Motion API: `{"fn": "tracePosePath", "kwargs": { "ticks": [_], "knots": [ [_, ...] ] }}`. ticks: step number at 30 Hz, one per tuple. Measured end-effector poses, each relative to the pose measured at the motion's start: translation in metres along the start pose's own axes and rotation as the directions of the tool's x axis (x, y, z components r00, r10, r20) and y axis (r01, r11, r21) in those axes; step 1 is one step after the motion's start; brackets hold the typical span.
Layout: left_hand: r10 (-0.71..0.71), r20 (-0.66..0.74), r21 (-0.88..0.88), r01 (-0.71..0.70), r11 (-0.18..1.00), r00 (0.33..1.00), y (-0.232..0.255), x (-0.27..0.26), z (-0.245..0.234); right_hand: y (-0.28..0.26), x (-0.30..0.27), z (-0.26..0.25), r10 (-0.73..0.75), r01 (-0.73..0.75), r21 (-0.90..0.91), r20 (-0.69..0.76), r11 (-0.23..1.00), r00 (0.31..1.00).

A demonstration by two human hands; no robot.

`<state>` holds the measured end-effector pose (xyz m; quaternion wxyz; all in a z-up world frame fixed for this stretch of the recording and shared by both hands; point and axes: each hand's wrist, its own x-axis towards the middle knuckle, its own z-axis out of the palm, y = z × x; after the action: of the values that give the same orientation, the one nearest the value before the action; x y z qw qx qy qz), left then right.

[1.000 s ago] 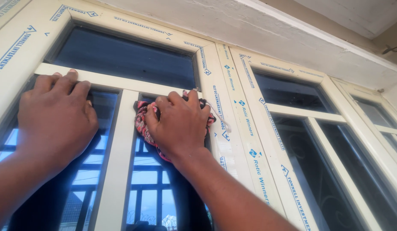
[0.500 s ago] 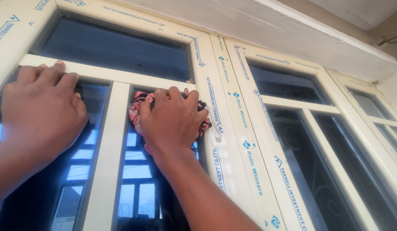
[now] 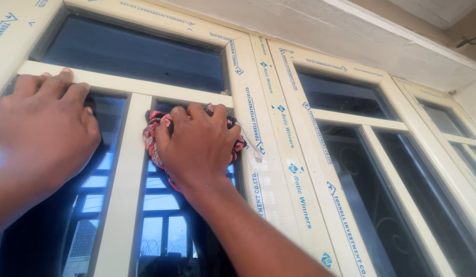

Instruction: Scrub the window glass and frame with a cloth.

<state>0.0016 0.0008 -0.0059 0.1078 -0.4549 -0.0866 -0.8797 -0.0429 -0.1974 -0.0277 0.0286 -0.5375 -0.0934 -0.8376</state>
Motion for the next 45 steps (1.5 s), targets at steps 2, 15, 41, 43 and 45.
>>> {"fn": "tracePosePath", "kwargs": {
  "ticks": [2,15,41,43,45],
  "knots": [
    [0.0,0.013,0.002,0.0,1.0,1.0,0.001,0.0,0.0,0.013,0.006,0.002,-0.044,0.044,-0.002,0.024,0.999,0.999],
    [0.285,0.193,0.361,-0.338,0.869,0.939,-0.001,0.007,-0.044,0.007,-0.008,0.0,-0.007,0.008,0.016,-0.048,1.0,0.999],
    [0.298,0.116,0.299,-0.32,0.899,0.947,0.003,0.0,-0.034,0.025,-0.003,0.013,-0.022,0.024,0.009,-0.146,1.0,0.989],
    [0.399,0.279,0.496,-0.487,0.719,0.873,0.005,0.004,-0.043,0.032,-0.003,0.005,-0.051,0.054,0.02,-0.125,0.998,0.991],
    [0.287,0.118,0.378,-0.311,0.872,0.951,0.004,0.006,-0.013,0.046,0.001,0.001,-0.173,0.176,0.036,-0.077,0.984,0.982]
  ]
}}
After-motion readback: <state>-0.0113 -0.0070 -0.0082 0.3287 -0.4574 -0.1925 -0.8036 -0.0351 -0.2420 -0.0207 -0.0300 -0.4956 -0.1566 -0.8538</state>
